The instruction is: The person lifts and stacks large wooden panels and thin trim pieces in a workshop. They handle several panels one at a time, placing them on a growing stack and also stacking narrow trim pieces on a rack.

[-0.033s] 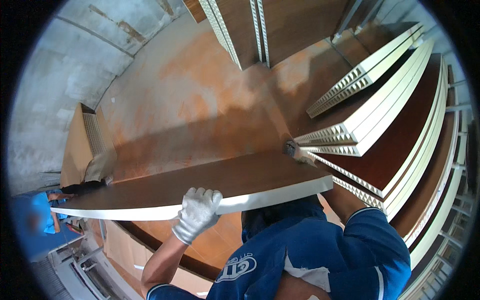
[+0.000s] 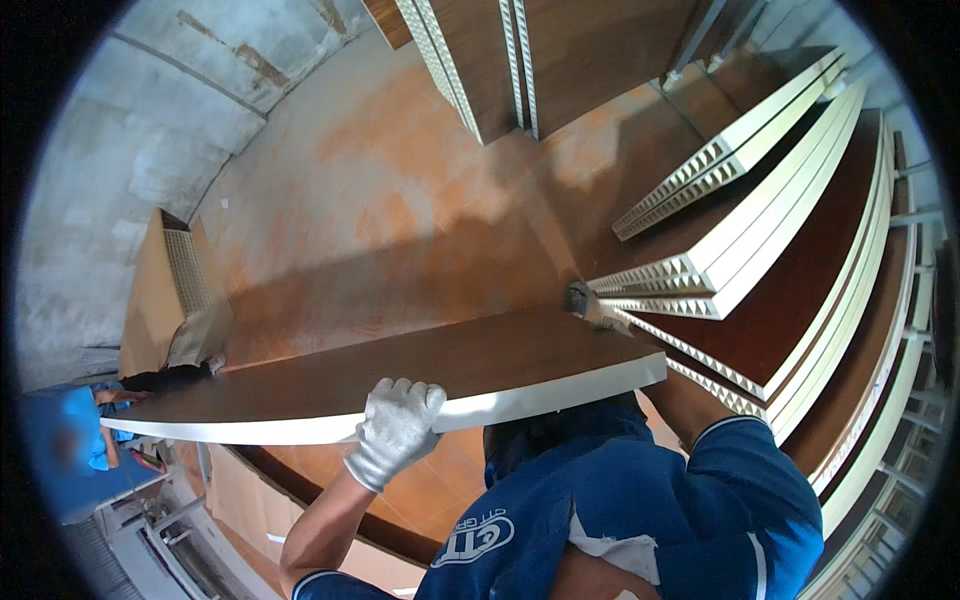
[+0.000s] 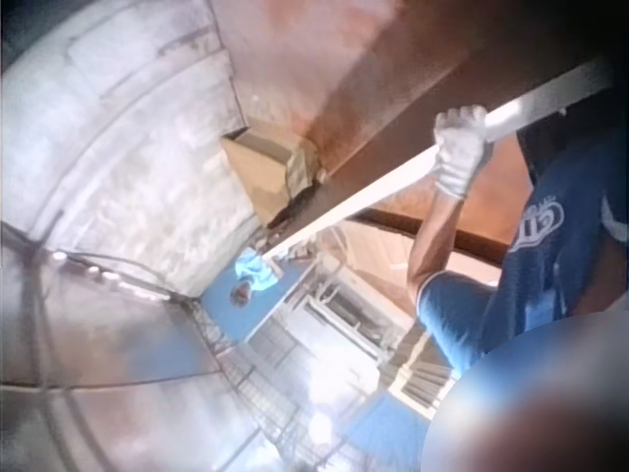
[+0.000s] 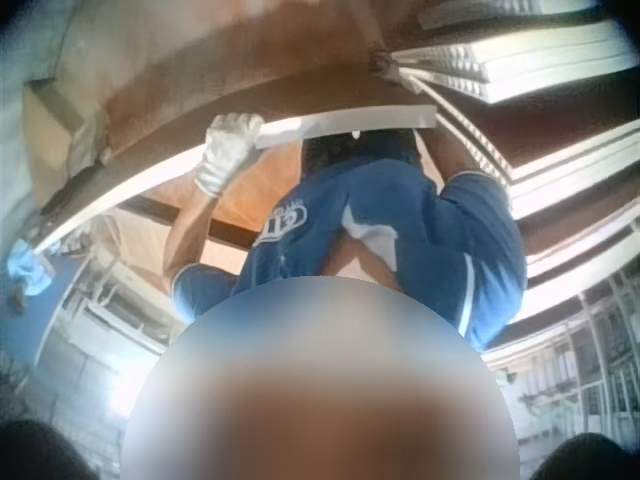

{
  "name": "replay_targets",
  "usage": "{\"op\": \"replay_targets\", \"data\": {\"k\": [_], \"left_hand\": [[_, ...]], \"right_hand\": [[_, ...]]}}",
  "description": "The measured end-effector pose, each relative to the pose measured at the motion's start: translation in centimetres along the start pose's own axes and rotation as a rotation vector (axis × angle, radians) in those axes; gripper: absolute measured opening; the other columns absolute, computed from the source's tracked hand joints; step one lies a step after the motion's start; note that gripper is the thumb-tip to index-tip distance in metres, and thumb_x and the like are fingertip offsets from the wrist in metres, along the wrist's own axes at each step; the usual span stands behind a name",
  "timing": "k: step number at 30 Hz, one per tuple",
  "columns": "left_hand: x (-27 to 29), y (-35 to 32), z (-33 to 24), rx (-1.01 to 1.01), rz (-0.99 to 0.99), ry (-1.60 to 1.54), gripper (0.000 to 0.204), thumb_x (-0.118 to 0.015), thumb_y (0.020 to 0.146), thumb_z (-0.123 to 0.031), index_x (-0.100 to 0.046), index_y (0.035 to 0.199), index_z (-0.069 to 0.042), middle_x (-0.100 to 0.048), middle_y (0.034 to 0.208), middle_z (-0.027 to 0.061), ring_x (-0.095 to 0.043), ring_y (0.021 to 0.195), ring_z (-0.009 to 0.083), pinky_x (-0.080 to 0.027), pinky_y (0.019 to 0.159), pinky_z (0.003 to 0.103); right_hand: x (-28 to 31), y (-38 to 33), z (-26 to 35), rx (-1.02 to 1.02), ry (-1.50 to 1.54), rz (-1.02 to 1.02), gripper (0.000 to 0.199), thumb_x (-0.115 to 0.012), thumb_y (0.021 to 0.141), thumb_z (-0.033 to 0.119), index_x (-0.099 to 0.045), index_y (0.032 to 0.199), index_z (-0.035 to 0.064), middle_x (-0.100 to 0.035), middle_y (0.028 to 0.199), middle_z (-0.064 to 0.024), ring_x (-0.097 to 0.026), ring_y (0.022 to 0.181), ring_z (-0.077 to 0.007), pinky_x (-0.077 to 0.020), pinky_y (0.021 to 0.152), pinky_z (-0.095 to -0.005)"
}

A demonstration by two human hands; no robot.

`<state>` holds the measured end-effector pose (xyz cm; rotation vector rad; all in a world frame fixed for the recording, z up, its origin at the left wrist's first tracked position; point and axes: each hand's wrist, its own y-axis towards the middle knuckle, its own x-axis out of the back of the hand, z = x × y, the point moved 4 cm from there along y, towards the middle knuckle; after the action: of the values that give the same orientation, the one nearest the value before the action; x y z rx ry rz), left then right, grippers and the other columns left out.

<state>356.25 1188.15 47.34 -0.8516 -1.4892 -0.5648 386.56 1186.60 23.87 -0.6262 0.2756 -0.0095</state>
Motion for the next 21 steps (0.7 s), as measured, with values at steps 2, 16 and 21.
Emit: {"op": "replay_targets", "data": {"k": [2, 16, 21], "left_hand": [[0.8, 1.4, 1.0, -0.004, -0.011, -0.019, 0.029, -0.075, 0.059, -0.022, -0.055, 0.073, -0.009, -0.056, 0.065, 0.0084, -0.057, 0.061, 0.0249, -0.042, 0.057, 0.038], [7.0, 12.5, 9.7, 0.049, -0.03, -0.081, 0.027, -0.076, 0.062, -0.018, -0.057, 0.078, -0.008, -0.059, 0.067, 0.0093, -0.06, 0.064, 0.0251, -0.046, 0.062, 0.037], [10.0, 15.8, 13.8, -0.04, -0.043, -0.124, 0.027, -0.074, 0.06, -0.013, -0.056, 0.079, -0.008, -0.059, 0.068, 0.0102, -0.06, 0.065, 0.0264, -0.046, 0.063, 0.038]], "right_hand": [[0.4, 1.4, 0.4, -0.02, 0.02, 0.009, 0.038, -0.054, 0.091, 0.03, -0.054, 0.121, 0.0064, -0.062, 0.109, -0.0134, -0.063, 0.096, -0.0247, -0.0513, 0.084, -0.0372], [6.2, 10.3, 7.7, -0.114, 0.038, 0.022, 0.033, -0.056, 0.089, 0.024, -0.056, 0.117, 0.0076, -0.062, 0.105, -0.0104, -0.062, 0.094, -0.0224, -0.0509, 0.083, -0.0358], [7.2, 14.8, 12.4, -0.073, -0.098, -0.021, 0.031, -0.057, 0.088, 0.022, -0.057, 0.116, 0.008, -0.062, 0.104, -0.0094, -0.062, 0.094, -0.0215, -0.0507, 0.082, -0.0353]]}}
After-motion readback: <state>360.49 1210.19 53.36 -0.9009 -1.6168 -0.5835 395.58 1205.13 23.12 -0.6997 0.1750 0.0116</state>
